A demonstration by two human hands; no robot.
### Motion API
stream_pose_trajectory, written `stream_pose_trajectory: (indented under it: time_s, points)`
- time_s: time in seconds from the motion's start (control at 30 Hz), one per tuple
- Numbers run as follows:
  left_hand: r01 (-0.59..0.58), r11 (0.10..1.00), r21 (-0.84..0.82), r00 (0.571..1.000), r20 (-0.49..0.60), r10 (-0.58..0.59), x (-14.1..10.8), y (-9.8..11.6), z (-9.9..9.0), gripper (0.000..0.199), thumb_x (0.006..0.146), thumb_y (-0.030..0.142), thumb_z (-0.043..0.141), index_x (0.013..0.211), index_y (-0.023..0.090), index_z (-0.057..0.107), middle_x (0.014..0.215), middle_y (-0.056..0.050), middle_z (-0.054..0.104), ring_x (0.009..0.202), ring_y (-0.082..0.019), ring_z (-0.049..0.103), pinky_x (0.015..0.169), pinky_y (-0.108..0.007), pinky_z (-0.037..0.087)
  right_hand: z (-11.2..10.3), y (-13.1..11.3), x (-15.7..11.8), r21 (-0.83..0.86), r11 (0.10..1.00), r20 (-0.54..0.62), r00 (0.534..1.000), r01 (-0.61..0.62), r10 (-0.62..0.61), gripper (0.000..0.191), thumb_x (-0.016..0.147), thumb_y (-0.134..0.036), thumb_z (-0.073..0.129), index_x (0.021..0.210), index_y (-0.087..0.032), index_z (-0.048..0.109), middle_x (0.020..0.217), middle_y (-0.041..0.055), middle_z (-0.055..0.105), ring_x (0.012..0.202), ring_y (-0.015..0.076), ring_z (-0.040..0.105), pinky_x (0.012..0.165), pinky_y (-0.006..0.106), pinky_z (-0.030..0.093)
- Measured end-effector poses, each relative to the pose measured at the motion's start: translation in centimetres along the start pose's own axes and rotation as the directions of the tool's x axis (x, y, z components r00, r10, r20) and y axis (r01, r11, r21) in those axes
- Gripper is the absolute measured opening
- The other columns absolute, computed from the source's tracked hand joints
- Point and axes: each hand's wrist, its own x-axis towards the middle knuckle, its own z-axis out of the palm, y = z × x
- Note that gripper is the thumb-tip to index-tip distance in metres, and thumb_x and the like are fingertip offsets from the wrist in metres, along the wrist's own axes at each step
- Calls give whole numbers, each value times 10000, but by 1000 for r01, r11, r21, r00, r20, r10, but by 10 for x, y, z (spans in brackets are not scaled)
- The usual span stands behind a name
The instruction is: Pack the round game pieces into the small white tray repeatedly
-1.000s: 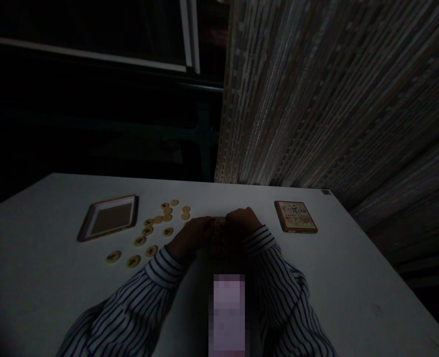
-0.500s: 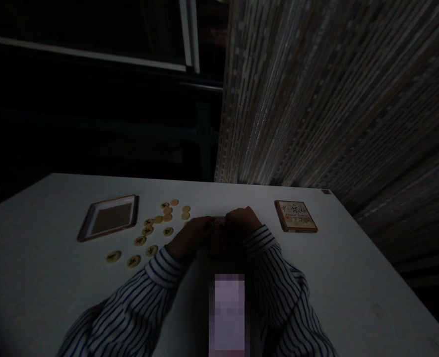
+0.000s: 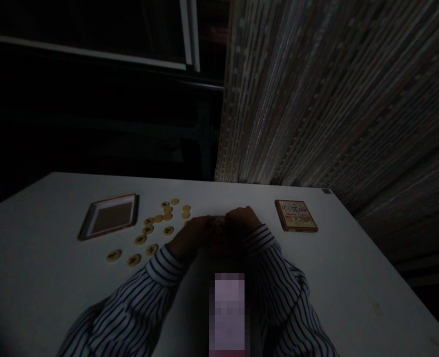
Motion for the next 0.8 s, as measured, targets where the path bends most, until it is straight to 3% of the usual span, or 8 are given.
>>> stream_pose_trajectory:
  time_s: [0.23,0.43,0.6,0.8]
  points:
    - [2,1000,17,1000,3,-2,0,1,-1,322,826,281,378,1056,163,569,992,-86,639,913,-193,580,767,-292,424,-2,-2,-1,2,1000,13,1000,-11,11,267,788,-324,423,892,-196,634,908,94,661,875,234,594,722,333,413]
    - [24,1000,-3,999,30,-24,-1,2,-3,322,815,256,397,1090,177,545,1039,-71,625,962,-188,565,797,-288,417,-3,8,-2,27,1000,-2,1000,-3,3,296,789,-312,425,1021,-227,588,989,75,642,920,212,577,741,305,408]
    - [48,998,48,999,8,-49,-1,-2,1,315,827,241,381,1101,160,513,1011,-88,630,932,-189,581,770,-292,429,-2,24,-8,63,988,-60,987,-143,147,315,789,-286,405,1041,-230,585,1022,66,631,940,208,567,763,307,405]
    - [67,991,116,998,14,-69,-2,-3,2,308,826,261,390,1101,170,494,1008,-91,628,932,-198,582,770,-293,426,7,35,-13,59,954,42,955,-295,293,341,779,-334,434,1067,-222,577,1005,103,629,913,224,579,748,329,409]
